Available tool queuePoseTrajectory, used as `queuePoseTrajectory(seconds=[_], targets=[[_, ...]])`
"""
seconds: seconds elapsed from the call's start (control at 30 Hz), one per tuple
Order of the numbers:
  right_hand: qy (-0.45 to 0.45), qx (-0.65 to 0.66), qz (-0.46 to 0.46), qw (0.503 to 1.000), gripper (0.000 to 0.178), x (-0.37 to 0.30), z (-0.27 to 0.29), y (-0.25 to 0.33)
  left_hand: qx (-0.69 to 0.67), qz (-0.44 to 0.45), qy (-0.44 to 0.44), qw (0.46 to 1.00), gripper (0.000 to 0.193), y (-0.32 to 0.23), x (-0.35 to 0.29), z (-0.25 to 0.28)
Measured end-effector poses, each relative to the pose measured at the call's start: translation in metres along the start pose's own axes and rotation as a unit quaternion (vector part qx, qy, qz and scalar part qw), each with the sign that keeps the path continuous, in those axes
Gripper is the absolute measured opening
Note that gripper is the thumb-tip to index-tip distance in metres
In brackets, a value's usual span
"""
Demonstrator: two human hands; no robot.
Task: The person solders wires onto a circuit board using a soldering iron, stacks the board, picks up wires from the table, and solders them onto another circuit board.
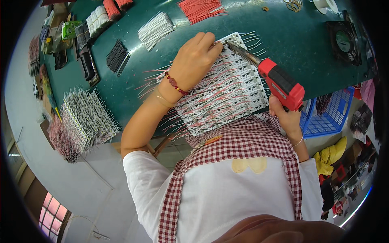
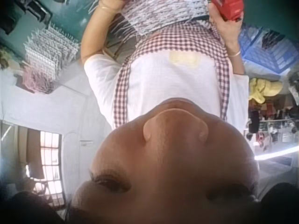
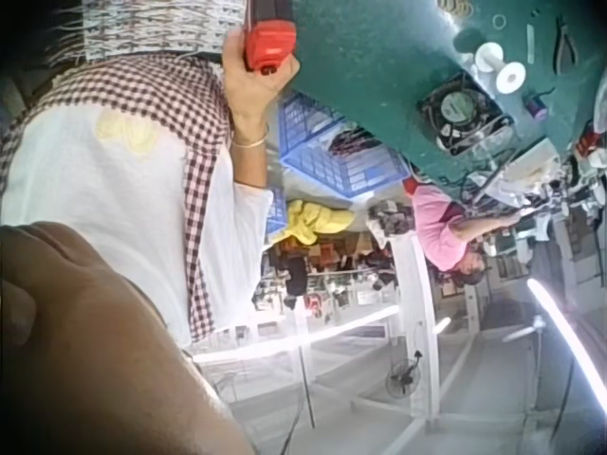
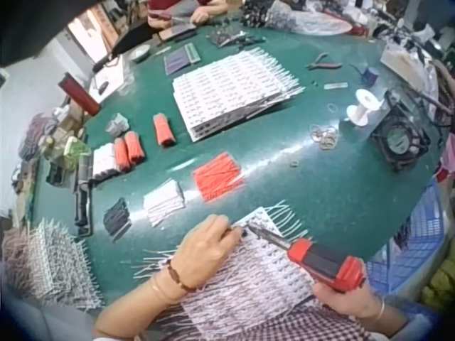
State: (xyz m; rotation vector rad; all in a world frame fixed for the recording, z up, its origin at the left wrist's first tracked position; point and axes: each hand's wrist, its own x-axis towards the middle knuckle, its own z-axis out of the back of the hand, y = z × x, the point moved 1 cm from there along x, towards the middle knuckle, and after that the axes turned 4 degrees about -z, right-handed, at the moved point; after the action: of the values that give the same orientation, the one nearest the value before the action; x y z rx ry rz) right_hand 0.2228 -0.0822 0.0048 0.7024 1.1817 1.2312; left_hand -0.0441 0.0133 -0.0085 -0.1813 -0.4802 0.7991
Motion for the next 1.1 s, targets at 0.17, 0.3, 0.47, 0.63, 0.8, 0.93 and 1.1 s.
queuePoseTrajectory(seconds=[0.17, 0.3, 0.47, 0.63, 0.8, 0.93, 1.1], targets=[[0.009, 0.140, -0.123, 0.982, 0.017, -0.006, 0.006, 0.018, 0.009, -0.002, 0.000, 1.000, 0.021, -0.002, 0.001, 0.001], [0.015, 0.204, -0.081, 0.976, 0.008, -0.003, 0.004, 0.026, 0.009, -0.003, 0.002, 1.000, 0.021, -0.002, 0.002, 0.002], [0.028, 0.182, -0.078, 0.980, 0.008, -0.007, 0.006, 0.024, 0.016, -0.018, -0.006, 1.000, 0.023, 0.000, 0.002, 0.002], [0.024, 0.191, -0.086, 0.978, 0.008, -0.009, 0.003, 0.019, 0.019, -0.005, 0.000, 1.000, 0.024, -0.002, -0.002, -0.001], [0.025, 0.138, -0.098, 0.985, 0.016, -0.003, 0.001, 0.014, 0.014, 0.005, 0.005, 1.000, 0.026, -0.001, -0.007, -0.003], [0.036, 0.097, -0.113, 0.988, 0.019, -0.005, 0.002, 0.007, 0.010, -0.005, -0.012, 1.000, 0.026, -0.001, -0.008, -0.004], [-0.006, 0.024, -0.064, 0.998, 0.023, -0.007, 0.000, -0.001, 0.010, -0.002, -0.002, 1.000, 0.025, -0.003, -0.005, -0.002]])
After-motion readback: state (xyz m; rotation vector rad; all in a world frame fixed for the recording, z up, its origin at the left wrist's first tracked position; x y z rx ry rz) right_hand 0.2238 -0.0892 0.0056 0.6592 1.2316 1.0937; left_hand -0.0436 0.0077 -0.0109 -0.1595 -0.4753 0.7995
